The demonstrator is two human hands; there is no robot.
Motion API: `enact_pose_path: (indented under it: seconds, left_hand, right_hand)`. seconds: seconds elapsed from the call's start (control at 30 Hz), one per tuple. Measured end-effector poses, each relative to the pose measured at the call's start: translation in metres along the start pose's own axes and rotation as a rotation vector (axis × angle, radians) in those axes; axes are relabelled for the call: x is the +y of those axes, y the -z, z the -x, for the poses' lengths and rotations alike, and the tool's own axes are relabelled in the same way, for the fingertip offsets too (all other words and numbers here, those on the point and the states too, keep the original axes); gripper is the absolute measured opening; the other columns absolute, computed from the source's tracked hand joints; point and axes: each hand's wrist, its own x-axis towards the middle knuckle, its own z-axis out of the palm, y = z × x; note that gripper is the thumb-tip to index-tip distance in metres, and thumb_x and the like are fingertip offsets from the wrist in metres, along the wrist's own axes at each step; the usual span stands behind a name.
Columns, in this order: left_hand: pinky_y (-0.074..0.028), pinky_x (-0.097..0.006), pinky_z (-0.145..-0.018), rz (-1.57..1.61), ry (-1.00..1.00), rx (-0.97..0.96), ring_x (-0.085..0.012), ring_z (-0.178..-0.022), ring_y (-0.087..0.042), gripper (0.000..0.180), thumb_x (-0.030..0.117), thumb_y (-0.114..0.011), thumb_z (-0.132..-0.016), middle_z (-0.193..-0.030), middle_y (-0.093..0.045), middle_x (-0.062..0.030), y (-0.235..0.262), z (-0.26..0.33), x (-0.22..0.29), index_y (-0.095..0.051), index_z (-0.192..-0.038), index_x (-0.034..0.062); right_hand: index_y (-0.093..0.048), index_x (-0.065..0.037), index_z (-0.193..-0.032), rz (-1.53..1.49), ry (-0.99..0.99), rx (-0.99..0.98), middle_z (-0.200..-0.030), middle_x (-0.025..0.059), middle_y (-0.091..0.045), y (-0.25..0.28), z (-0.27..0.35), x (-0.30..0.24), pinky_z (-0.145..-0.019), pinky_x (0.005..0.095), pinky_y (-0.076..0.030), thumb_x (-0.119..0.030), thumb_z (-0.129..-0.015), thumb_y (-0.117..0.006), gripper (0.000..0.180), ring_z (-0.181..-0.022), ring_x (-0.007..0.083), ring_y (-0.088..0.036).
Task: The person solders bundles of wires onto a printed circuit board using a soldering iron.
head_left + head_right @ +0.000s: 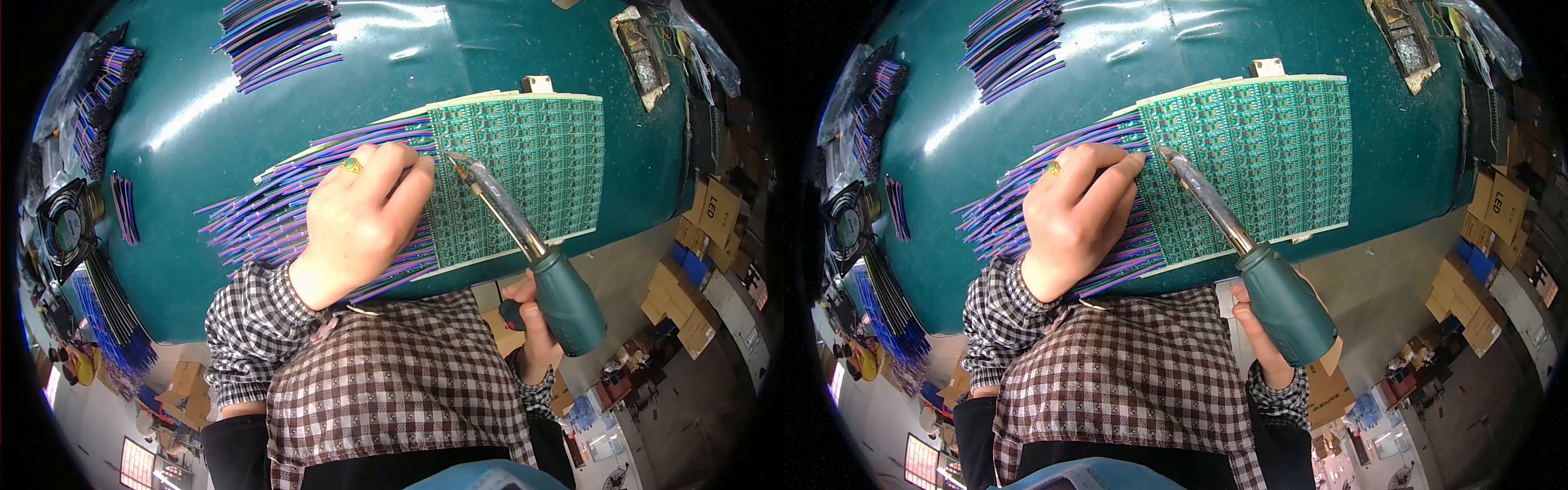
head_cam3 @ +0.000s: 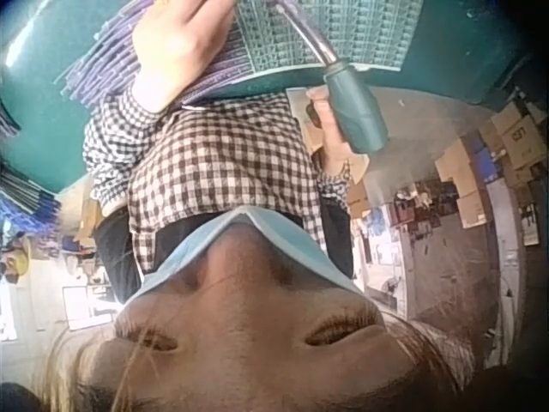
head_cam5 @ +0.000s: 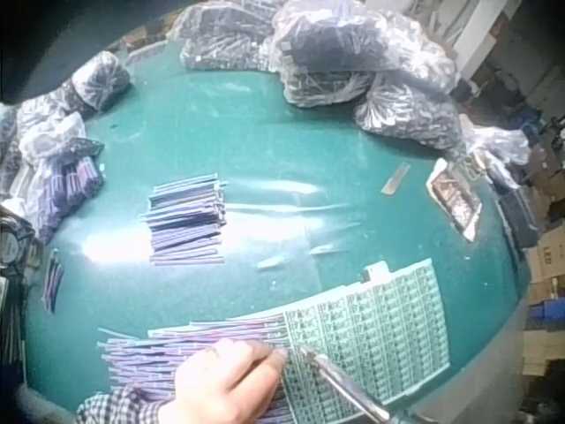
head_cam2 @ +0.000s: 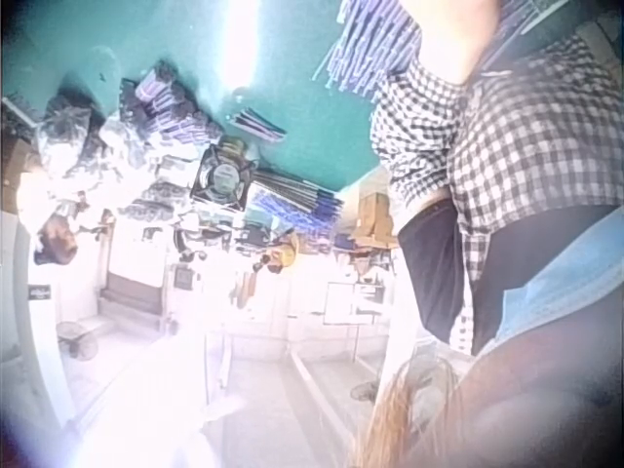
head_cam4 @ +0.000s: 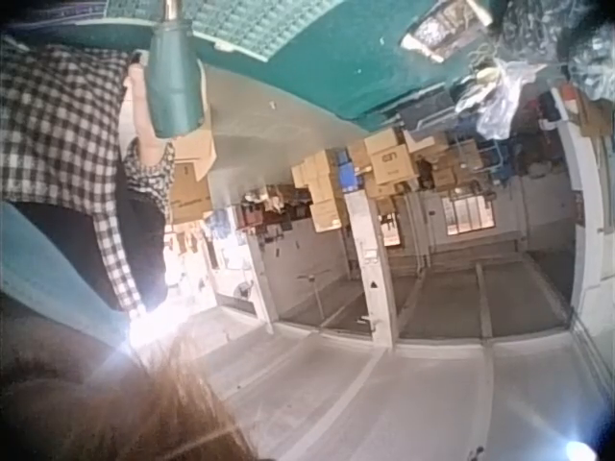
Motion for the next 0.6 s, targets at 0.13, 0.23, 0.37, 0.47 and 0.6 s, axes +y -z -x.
enact_pose_path:
  seconds: [0.13, 0.23, 0.37, 0.47, 0.6]
  left_hand:
    - [-0.044, -0.029, -0.054, 0.005, -0.001, -0.001, -0.0174, -0.067, -0.054, 0.018, 0.008, -0.063, -0.070, -0.083, -0.053, -0.0034, -0.0001, 0.0002, -0.0003, -0.063, -0.088, 0.0070]
    - [-0.044, -0.029, -0.054, 0.008, -0.001, -0.002, -0.0175, -0.067, -0.054, 0.019, 0.009, -0.063, -0.070, -0.083, -0.053, -0.0035, -0.0004, 0.0008, -0.0005, -0.063, -0.089, 0.0069]
    - [-0.043, -0.029, -0.054, 0.008, -0.005, 0.002, -0.0176, -0.067, -0.054, 0.019, 0.009, -0.063, -0.070, -0.083, -0.053, -0.0035, -0.0003, 0.0011, -0.0009, -0.063, -0.089, 0.0068]
    - [-0.044, -0.029, -0.054, 0.015, -0.006, -0.006, -0.0178, -0.068, -0.054, 0.019, 0.009, -0.063, -0.070, -0.083, -0.053, -0.0036, 0.0003, 0.0005, -0.0012, -0.063, -0.089, 0.0067]
    - [-0.044, -0.029, -0.054, 0.016, -0.004, -0.008, -0.0181, -0.068, -0.054, 0.018, 0.009, -0.063, -0.070, -0.083, -0.053, -0.0036, -0.0003, 0.0006, -0.0013, -0.063, -0.088, 0.0068]
  right_hand:
    - [-0.054, 0.011, -0.115, 0.002, -0.015, 0.011, -0.079, 0.0109, -0.060, 0.0013, 0.0013, 0.0023, -0.069, 0.0367, -0.055, -0.025, -0.084, -0.068, 0.049, -0.074, 0.0235, -0.061]
    - [-0.054, 0.010, -0.115, -0.021, -0.020, -0.027, -0.081, 0.0113, -0.060, -0.0010, -0.0042, -0.0034, -0.069, 0.0365, -0.056, -0.025, -0.083, -0.068, 0.049, -0.075, 0.0238, -0.061]
    - [-0.055, 0.011, -0.114, -0.004, -0.012, -0.023, -0.082, 0.0118, -0.059, 0.0024, 0.0004, 0.0025, -0.069, 0.0368, -0.056, -0.025, -0.084, -0.067, 0.048, -0.075, 0.0231, -0.061]
    - [-0.055, 0.012, -0.114, -0.038, -0.015, -0.012, -0.082, 0.0117, -0.059, -0.0009, 0.0014, -0.0017, -0.069, 0.0373, -0.056, -0.025, -0.084, -0.067, 0.049, -0.074, 0.0222, -0.060]
    - [-0.053, 0.013, -0.115, -0.043, -0.063, -0.010, -0.080, 0.0105, -0.057, 0.0000, 0.0039, -0.0009, -0.070, 0.0381, -0.056, -0.021, -0.084, -0.067, 0.048, -0.073, 0.0216, -0.060]
